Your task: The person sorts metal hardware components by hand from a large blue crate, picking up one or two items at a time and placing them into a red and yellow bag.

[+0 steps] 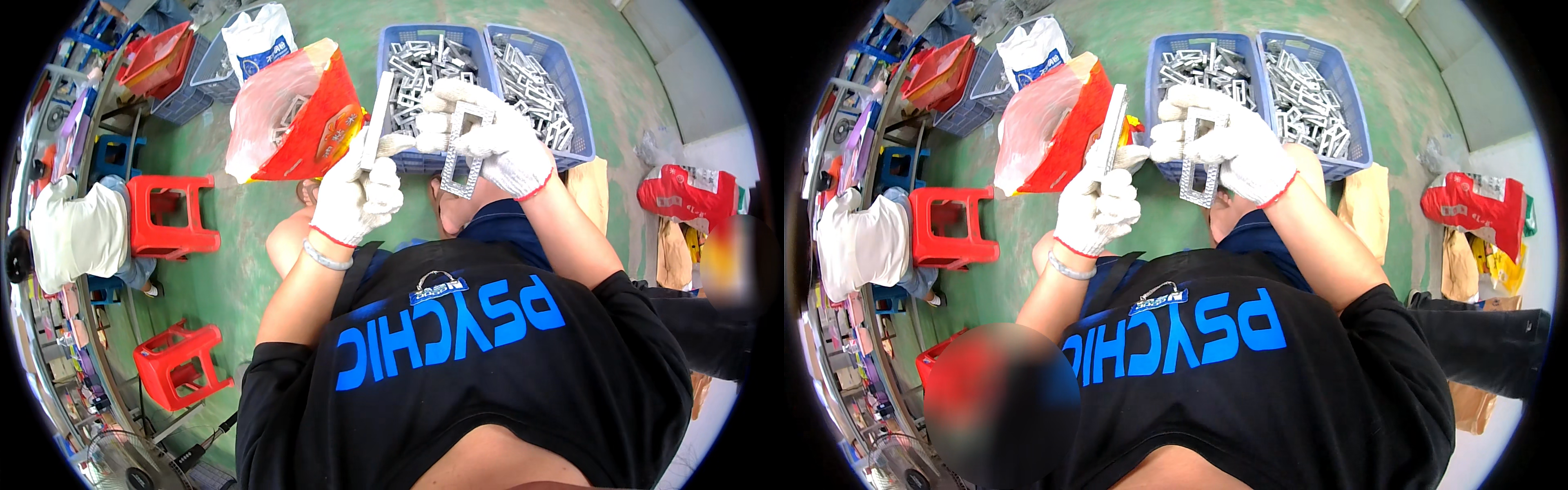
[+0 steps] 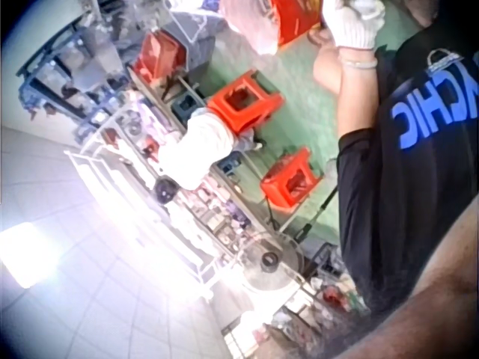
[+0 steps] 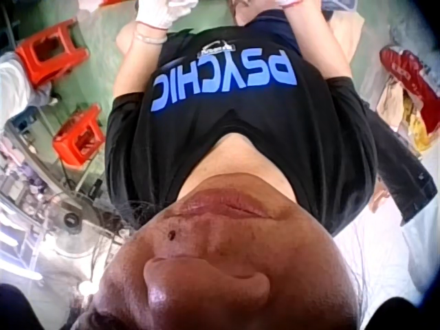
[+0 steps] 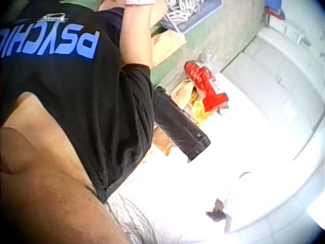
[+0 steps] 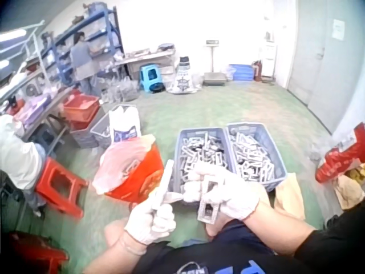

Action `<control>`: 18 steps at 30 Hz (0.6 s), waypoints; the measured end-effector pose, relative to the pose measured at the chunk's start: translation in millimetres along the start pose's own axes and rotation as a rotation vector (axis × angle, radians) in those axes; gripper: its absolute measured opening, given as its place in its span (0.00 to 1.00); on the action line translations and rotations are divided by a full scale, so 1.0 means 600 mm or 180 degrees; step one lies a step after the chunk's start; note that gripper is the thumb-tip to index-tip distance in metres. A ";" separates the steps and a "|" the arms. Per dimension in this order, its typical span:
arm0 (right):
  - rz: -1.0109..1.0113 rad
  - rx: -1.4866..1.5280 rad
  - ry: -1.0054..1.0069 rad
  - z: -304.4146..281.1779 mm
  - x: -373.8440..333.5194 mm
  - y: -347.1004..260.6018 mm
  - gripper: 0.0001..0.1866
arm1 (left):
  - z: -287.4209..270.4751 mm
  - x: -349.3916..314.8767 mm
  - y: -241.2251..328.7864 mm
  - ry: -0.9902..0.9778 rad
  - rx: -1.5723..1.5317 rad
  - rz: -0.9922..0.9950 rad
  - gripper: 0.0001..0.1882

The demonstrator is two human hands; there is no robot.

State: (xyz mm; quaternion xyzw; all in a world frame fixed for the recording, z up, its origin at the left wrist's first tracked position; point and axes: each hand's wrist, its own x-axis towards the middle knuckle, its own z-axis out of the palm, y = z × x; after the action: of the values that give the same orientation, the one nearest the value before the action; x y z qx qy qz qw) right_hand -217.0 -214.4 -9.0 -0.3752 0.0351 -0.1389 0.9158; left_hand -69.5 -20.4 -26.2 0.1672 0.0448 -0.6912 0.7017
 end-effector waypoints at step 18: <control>0.0196 -0.0014 0.0055 0.004 0.008 0.015 0.34 | -0.028 -0.009 0.011 -0.0456 0.0209 0.0267 0.31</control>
State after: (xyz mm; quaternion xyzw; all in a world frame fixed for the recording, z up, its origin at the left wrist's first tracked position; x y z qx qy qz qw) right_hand -209.7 -208.1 -13.6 -0.3747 0.0548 -0.1138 0.9185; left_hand -60.2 -10.4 -39.0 0.1420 -0.0353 -0.6724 0.7256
